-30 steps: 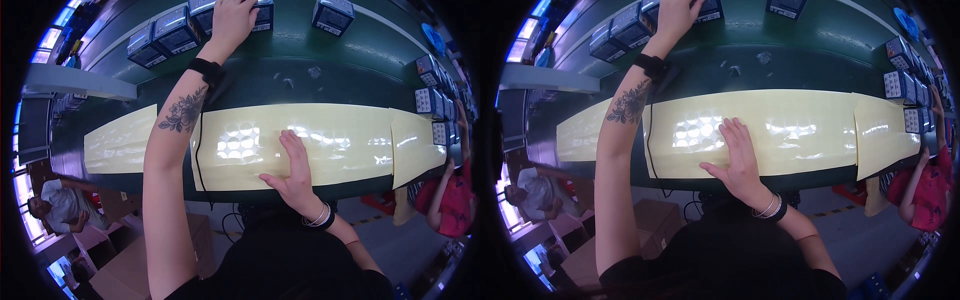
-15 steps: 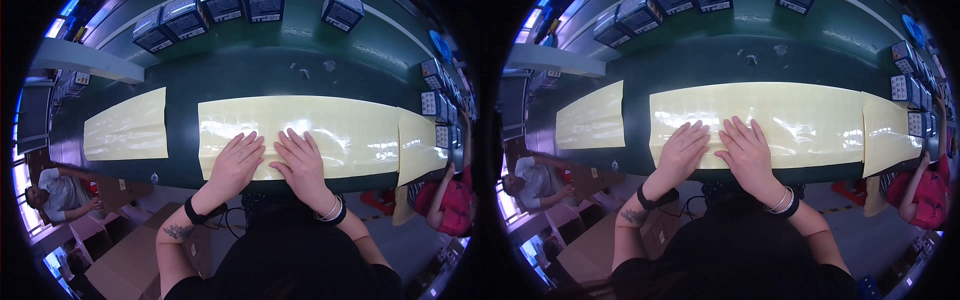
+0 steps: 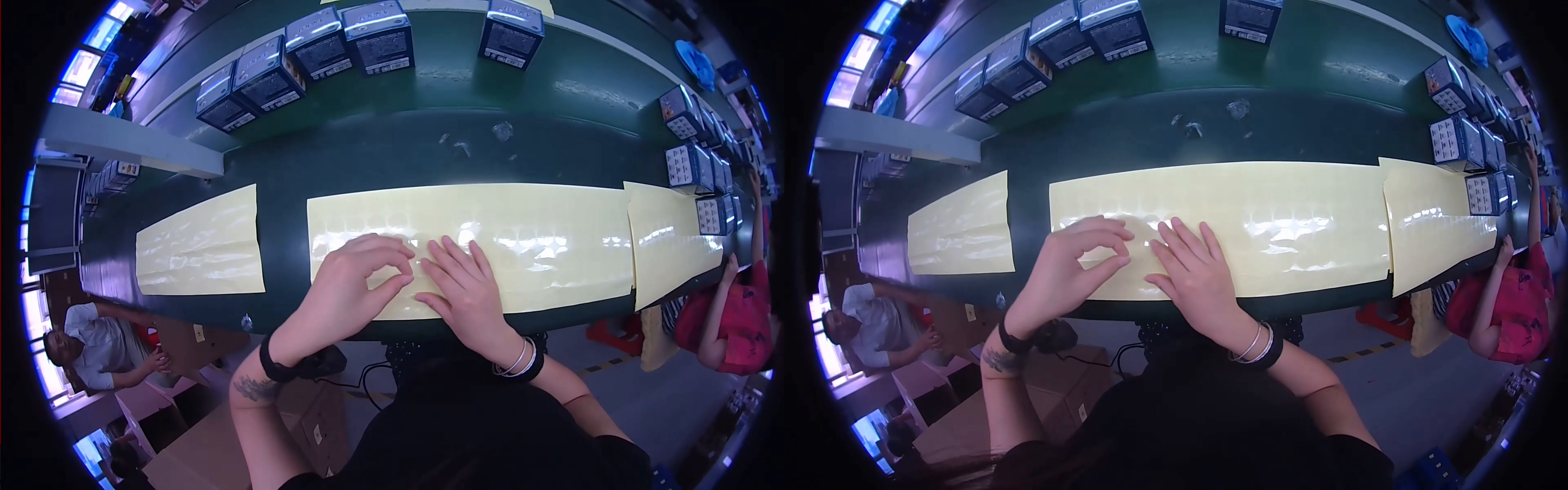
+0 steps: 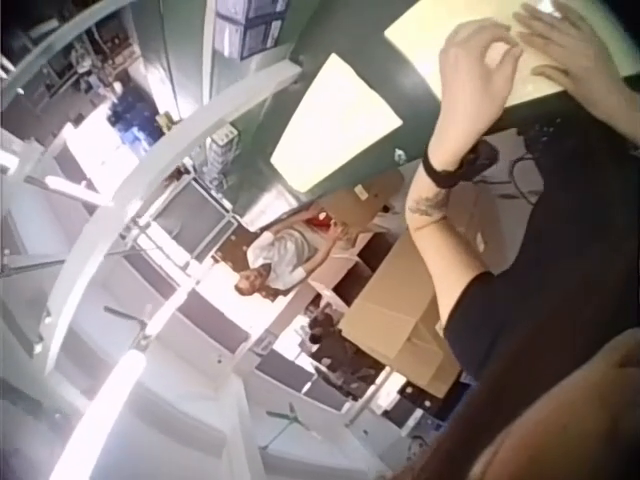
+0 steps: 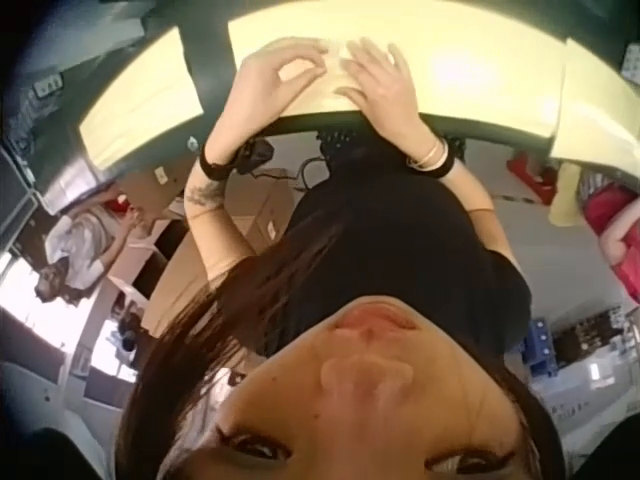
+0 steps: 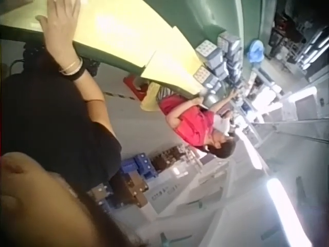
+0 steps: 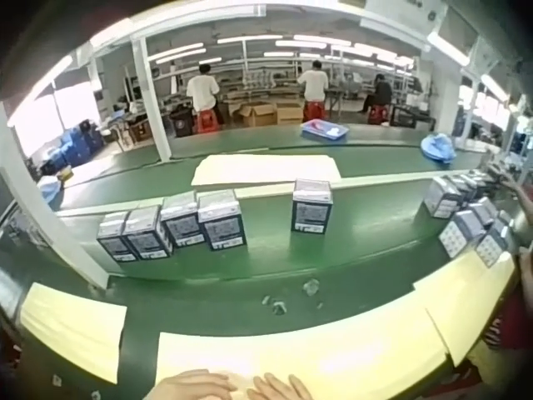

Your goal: The person peels circular stickers from a sheet by hand and applies them to the top of boxes on a conveyor belt, repeating the process as the boxes move along the line.

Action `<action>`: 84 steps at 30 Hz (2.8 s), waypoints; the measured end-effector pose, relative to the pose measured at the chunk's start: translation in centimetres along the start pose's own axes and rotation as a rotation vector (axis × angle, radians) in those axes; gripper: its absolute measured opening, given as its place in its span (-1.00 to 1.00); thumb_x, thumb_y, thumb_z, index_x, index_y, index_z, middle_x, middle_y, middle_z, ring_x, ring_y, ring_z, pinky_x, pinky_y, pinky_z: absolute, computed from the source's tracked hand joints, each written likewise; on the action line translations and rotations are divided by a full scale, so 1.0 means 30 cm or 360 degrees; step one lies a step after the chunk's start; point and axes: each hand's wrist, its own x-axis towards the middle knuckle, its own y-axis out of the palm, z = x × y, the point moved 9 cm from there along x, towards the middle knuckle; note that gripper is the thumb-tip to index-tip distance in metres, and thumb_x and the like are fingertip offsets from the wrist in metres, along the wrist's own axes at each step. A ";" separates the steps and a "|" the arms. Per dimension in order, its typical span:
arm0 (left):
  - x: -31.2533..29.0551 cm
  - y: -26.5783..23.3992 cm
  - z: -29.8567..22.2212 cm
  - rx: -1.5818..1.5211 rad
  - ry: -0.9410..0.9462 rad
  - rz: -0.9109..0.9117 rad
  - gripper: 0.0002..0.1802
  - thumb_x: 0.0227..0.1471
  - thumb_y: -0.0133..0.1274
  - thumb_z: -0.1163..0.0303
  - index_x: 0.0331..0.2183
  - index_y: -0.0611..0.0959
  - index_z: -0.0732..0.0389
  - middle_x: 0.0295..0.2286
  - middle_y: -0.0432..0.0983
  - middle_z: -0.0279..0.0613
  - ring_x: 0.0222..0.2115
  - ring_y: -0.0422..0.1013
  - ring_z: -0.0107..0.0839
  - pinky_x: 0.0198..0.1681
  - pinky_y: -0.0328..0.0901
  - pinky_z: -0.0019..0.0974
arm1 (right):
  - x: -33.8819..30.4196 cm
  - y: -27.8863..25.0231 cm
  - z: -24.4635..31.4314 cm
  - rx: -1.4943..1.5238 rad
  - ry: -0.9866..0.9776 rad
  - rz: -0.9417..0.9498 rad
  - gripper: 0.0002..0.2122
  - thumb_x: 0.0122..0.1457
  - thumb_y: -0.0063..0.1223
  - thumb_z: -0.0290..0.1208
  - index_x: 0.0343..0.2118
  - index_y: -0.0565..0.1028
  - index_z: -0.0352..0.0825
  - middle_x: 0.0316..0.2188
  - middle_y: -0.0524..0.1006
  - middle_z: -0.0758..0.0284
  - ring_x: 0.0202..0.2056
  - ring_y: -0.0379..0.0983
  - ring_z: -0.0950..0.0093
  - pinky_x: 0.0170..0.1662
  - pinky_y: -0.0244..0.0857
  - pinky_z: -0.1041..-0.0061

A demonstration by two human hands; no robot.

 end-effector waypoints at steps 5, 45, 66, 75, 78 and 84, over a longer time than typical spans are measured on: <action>0.509 -0.021 -0.148 0.0449 0.0681 0.0107 -0.84 -0.10 0.23 0.42 -0.42 0.61 0.25 -0.26 0.55 -0.03 -0.16 0.45 -0.06 -0.07 0.33 -0.11 | -0.008 0.005 0.011 0.0035 0.0008 0.0008 -0.57 0.06 0.25 -0.24 -0.04 0.50 -0.35 0.11 0.42 0.22 0.22 0.25 0.25 0.27 0.01 0.10; -0.250 0.095 0.128 0.0472 0.0018 -0.0053 -0.70 0.00 0.16 0.51 -0.15 0.64 0.22 -0.01 0.50 -0.11 0.10 0.35 -0.13 0.24 0.13 0.01 | -0.013 -0.021 0.122 0.0320 -0.0134 0.0046 -0.70 0.04 0.23 -0.47 -0.13 0.55 -0.40 -0.02 0.52 0.16 0.15 0.35 0.20 0.23 0.12 0.13; -0.318 0.045 0.200 0.0502 0.0205 -0.0421 -0.65 0.00 0.16 0.50 -0.10 0.61 0.29 0.00 0.49 -0.09 0.11 0.34 -0.12 0.20 0.21 -0.05 | -0.041 0.077 0.155 -0.0104 -0.0205 0.0098 -0.63 0.11 0.18 -0.32 -0.04 0.51 -0.38 0.07 0.46 0.22 0.18 0.29 0.28 0.23 0.09 0.19; -0.267 0.034 0.197 0.0659 0.0205 -0.0371 -0.63 -0.02 0.19 0.47 -0.11 0.62 0.28 -0.01 0.50 -0.10 0.09 0.36 -0.15 0.16 0.23 -0.07 | 0.063 0.132 0.189 -0.0312 -0.0175 -0.0057 -0.65 0.09 0.19 -0.34 -0.08 0.52 -0.38 0.04 0.48 0.22 0.12 0.35 0.29 0.19 0.13 0.20; -0.266 0.025 0.200 0.0674 0.0213 -0.0420 -0.67 -0.06 0.21 0.47 -0.16 0.65 0.27 -0.06 0.54 -0.12 0.04 0.41 -0.16 0.12 0.27 -0.09 | 0.067 0.136 0.179 -0.0236 -0.0181 -0.0114 -0.68 0.07 0.20 -0.35 -0.12 0.54 -0.37 0.00 0.51 0.23 0.09 0.37 0.30 0.17 0.15 0.21; -0.281 0.034 0.170 0.0800 0.0487 -0.0615 -0.81 -0.12 0.22 0.55 -0.33 0.70 0.26 -0.25 0.63 -0.19 -0.14 0.53 -0.17 -0.01 0.39 -0.14 | 0.058 0.120 0.176 -0.0212 -0.0165 -0.0200 -0.71 0.04 0.21 -0.37 -0.18 0.57 -0.37 -0.05 0.55 0.25 0.06 0.40 0.31 0.14 0.19 0.23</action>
